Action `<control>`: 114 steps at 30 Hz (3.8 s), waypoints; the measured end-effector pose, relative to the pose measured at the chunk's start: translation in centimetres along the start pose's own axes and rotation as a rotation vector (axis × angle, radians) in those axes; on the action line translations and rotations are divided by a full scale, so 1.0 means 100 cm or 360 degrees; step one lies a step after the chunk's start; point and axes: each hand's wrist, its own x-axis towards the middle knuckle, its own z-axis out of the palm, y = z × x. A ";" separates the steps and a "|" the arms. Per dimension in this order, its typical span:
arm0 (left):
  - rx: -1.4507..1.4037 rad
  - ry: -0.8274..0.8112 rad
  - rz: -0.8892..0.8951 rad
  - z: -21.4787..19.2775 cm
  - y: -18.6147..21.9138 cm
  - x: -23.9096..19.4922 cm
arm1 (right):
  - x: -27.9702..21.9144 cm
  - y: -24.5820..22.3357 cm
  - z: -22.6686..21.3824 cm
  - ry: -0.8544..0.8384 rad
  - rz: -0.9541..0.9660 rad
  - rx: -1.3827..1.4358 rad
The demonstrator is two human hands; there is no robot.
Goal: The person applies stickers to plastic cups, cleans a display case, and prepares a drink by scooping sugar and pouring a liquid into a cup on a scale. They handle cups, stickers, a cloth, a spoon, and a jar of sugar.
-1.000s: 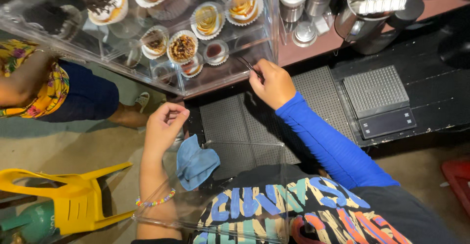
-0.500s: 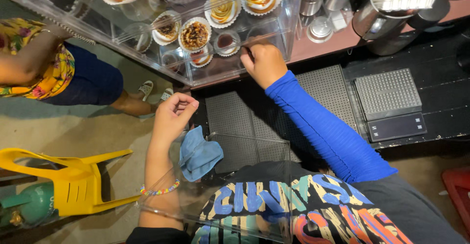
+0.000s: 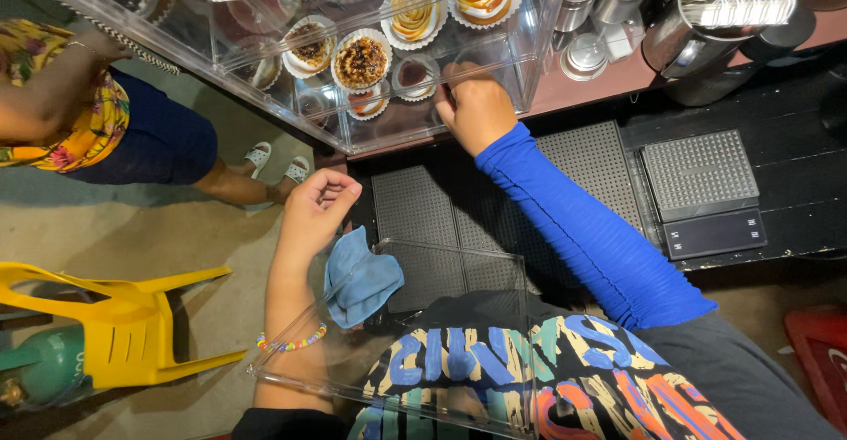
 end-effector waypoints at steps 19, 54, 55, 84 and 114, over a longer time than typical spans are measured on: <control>-0.0055 0.0014 -0.0113 0.000 -0.014 -0.003 | 0.004 -0.001 -0.001 -0.0012 -0.0075 0.0044; -0.0569 -0.0396 -0.0910 -0.054 -0.115 -0.068 | -0.104 -0.079 0.038 -0.1069 -0.0344 0.0724; -0.0637 -0.0433 -0.0836 -0.054 -0.118 -0.068 | -0.102 -0.080 0.038 -0.1068 -0.0351 0.0724; -0.0865 -0.0011 -0.0251 -0.009 -0.159 -0.073 | -0.087 -0.073 0.029 -0.1191 -0.0276 0.0579; 0.0060 -0.0418 0.0013 -0.035 -0.008 -0.104 | -0.177 -0.021 -0.149 -0.1071 -0.0115 0.0131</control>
